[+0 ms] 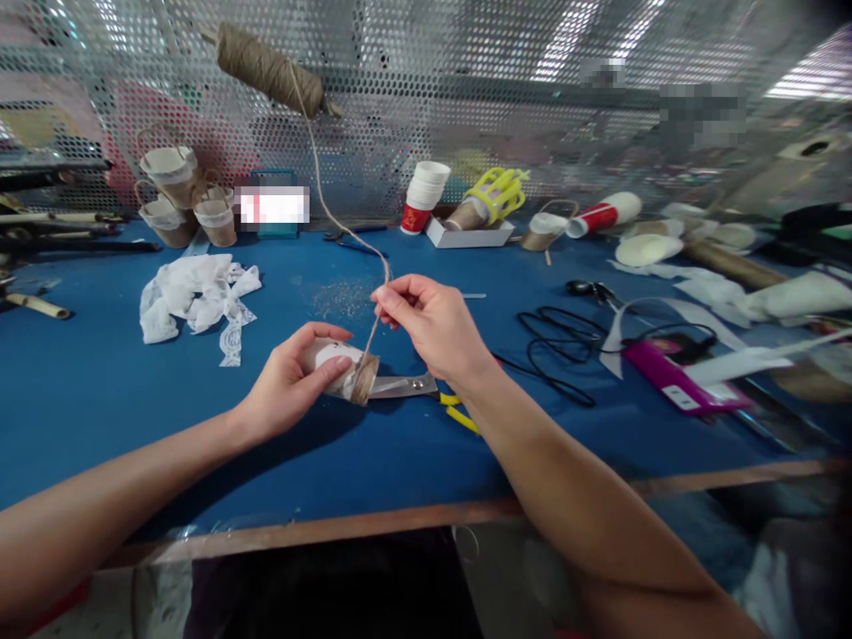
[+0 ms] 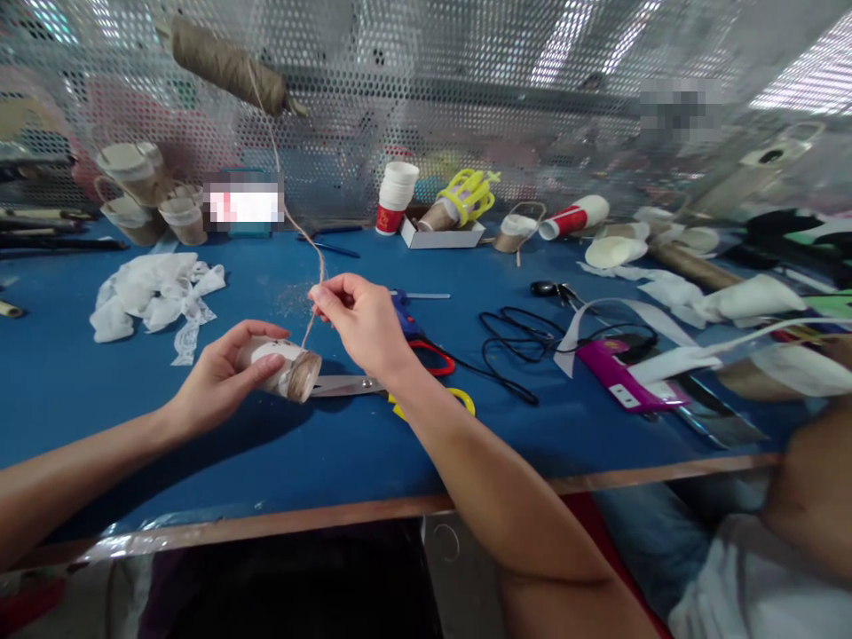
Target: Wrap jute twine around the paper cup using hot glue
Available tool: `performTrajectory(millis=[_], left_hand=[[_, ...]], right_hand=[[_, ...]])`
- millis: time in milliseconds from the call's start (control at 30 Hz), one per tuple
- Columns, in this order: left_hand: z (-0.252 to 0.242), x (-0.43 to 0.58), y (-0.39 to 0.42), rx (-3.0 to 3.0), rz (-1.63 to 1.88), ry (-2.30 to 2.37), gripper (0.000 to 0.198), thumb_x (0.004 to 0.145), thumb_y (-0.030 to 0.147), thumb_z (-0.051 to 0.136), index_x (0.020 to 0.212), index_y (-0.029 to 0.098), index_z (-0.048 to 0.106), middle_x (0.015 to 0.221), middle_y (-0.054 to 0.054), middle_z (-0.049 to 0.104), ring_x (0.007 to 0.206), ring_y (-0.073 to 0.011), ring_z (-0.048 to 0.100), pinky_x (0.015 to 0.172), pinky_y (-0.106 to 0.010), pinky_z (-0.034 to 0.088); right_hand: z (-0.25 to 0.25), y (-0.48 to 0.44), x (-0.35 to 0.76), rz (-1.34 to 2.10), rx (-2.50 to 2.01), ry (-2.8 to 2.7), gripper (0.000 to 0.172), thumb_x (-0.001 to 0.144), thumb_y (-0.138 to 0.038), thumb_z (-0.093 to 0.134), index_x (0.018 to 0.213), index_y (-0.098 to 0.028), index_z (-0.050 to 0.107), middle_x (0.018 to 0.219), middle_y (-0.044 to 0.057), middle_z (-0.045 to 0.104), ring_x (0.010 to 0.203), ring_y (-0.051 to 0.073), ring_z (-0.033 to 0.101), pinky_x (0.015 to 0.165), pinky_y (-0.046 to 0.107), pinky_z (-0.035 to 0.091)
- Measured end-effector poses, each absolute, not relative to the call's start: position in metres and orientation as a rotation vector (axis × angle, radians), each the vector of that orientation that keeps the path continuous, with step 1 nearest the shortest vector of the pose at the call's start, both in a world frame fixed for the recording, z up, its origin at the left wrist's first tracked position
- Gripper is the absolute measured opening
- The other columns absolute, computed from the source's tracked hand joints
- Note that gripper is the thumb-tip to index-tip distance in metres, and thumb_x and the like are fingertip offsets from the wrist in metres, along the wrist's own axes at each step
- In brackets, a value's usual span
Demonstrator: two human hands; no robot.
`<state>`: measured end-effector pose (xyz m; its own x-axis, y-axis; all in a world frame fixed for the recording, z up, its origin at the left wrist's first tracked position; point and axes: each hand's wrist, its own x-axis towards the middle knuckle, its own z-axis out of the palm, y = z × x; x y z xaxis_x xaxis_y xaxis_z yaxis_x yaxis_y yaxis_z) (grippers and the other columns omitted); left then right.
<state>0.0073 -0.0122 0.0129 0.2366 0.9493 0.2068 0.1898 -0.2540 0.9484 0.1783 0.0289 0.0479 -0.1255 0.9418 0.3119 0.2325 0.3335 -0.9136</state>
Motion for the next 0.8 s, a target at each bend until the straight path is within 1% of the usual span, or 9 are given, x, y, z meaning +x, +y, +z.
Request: performTrajectory(millis=[167,300,567,700,800], left_hand=[[0.0138,0.0059,-0.0158,1.753,1.127,1.086,0.025,0.079,0.032,0.057,0.098,0.016,0.055,0.085,-0.005,0.062,0.065,-0.0108,0.055,0.058,-0.020,0.045],[0.0138,0.0043,-0.0184,1.836,1.160,1.070,0.021,0.080,0.030,0.056,0.098,0.018,0.056,0.090,-0.004,0.064,0.070,-0.0116,0.057,0.061,-0.020,0.045],[0.0141,0.0036,-0.0208,1.921,1.226,1.044,0.019,0.081,0.028,0.056,0.097,0.018,0.055,0.092,-0.005,0.064,0.073,-0.0131,0.058,0.062,-0.021,0.045],[0.0143,0.0035,-0.0223,1.917,1.246,1.027,0.019,0.080,0.026,0.057,0.097,0.019,0.054,0.091,-0.005,0.065,0.070,-0.0117,0.058,0.060,-0.020,0.045],[0.0143,0.0034,-0.0222,1.914,1.242,1.004,0.018,0.080,0.024,0.057,0.097,0.019,0.053,0.091,-0.004,0.065,0.071,-0.0109,0.058,0.061,-0.019,0.045]], right_hand=[[0.0451,0.0309,0.1779,0.899,-1.122,-1.616,0.015,0.077,-0.029,0.057,0.070,-0.016,0.057,0.063,0.000,0.058,0.058,0.009,0.051,0.058,0.026,0.041],[0.0434,0.0310,0.1785,0.902,-1.136,-1.650,0.017,0.078,-0.031,0.056,0.071,-0.016,0.057,0.063,-0.001,0.058,0.057,0.009,0.050,0.058,0.026,0.041],[0.0407,0.0303,0.1781,0.920,-1.171,-1.688,0.017,0.077,-0.032,0.056,0.070,-0.016,0.056,0.064,0.000,0.059,0.057,0.010,0.051,0.058,0.026,0.041],[0.0410,0.0287,0.1770,0.929,-1.201,-1.703,0.017,0.078,-0.031,0.055,0.069,-0.017,0.056,0.063,0.000,0.059,0.058,0.010,0.052,0.058,0.026,0.041],[0.0427,0.0273,0.1776,0.920,-1.189,-1.702,0.017,0.078,-0.031,0.055,0.069,-0.016,0.056,0.063,0.000,0.059,0.058,0.010,0.052,0.059,0.026,0.041]])
